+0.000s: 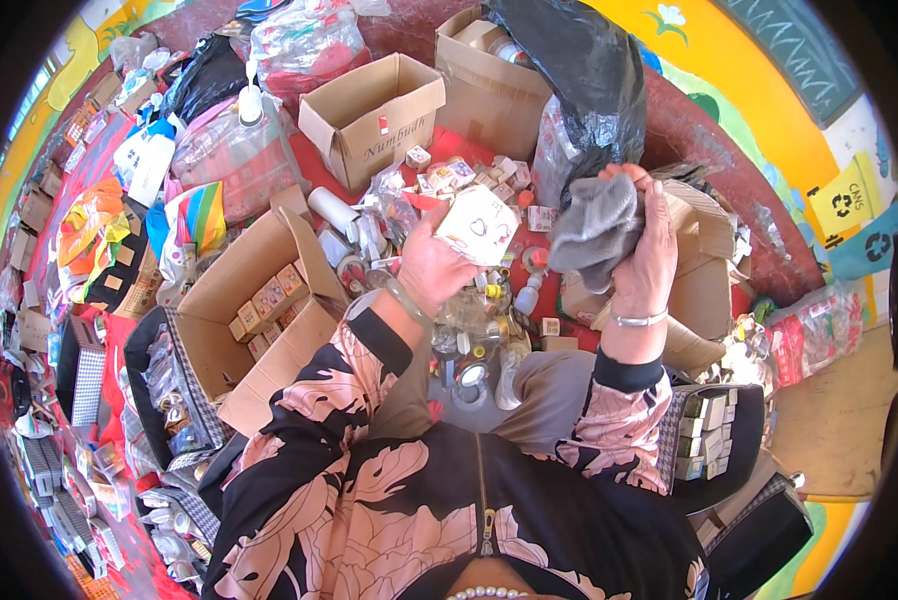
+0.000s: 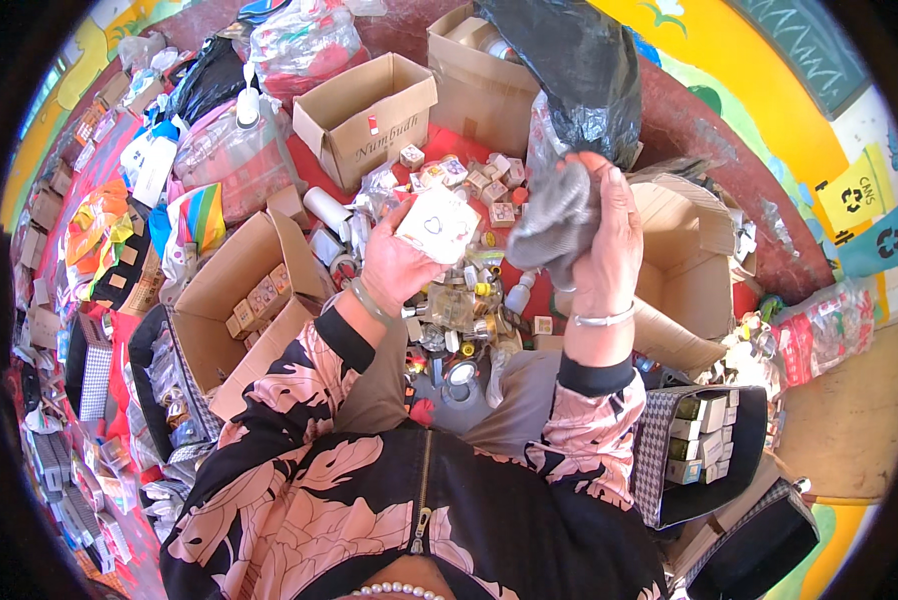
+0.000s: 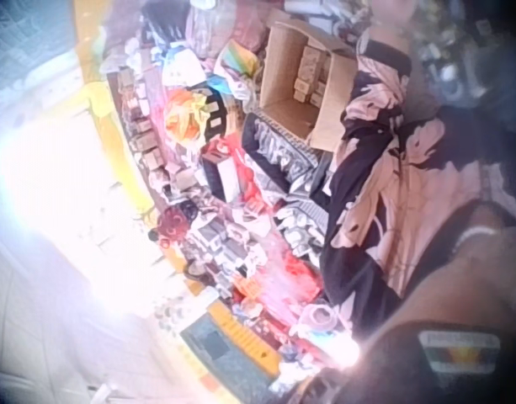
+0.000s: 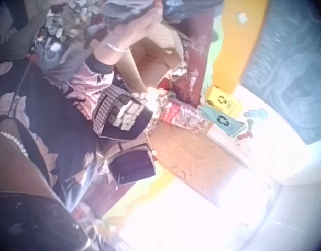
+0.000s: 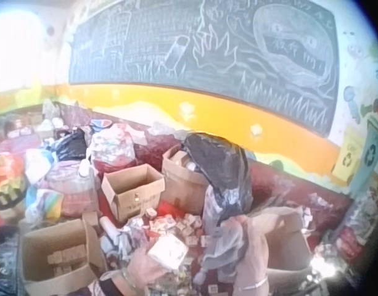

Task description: The person sits on the floor surrounded by cardboard boxes and various items. They pick up small rectangular boxes from a larger container, wipe them with a grey cloth, and place them back into the box.

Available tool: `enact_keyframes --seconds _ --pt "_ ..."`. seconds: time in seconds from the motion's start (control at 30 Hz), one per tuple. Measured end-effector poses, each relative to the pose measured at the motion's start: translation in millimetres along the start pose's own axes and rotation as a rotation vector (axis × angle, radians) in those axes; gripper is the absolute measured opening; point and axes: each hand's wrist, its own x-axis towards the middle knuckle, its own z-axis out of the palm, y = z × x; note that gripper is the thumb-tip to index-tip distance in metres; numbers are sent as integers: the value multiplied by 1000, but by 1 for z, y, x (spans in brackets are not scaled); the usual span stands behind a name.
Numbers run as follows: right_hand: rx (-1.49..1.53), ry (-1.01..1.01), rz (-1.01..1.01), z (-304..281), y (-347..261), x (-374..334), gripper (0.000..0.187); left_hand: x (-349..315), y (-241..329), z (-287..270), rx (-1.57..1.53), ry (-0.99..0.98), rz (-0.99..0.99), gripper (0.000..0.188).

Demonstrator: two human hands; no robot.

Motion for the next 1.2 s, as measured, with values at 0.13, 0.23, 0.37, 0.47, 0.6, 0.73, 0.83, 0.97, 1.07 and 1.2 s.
enact_keyframes --seconds 0.13,0.23,0.37,0.47,0.6,0.73,0.83,0.97,1.07,1.2 --pt "-840 -338 -345 25 40 -13 39 11 -23 9 23 -211 126 41" --pt "-1334 -425 -738 35 80 -25 32 12 -29 -3 66 -136 204 36" --pt "-1105 -297 -595 23 106 -16 28 17 -31 -15 253 18 212 33" --pt "-916 -58 -421 27 108 -8 25 27 -28 -6 367 207 155 31" --pt "-823 106 -187 6 124 18 30 36 -31 -26 472 126 221 34" --pt "-807 92 -162 -18 128 35 33 32 -26 -18 581 129 141 35" --pt "-357 115 16 -47 152 57 32 35 -24 -19 399 142 67 35" --pt "-99 139 229 -81 152 70 34 35 -24 -4 133 119 115 35" --pt "499 139 362 -91 143 76 35 40 -13 -17 202 111 259 47" --pt "704 1 354 -69 108 59 46 44 -10 -36 611 97 478 48"
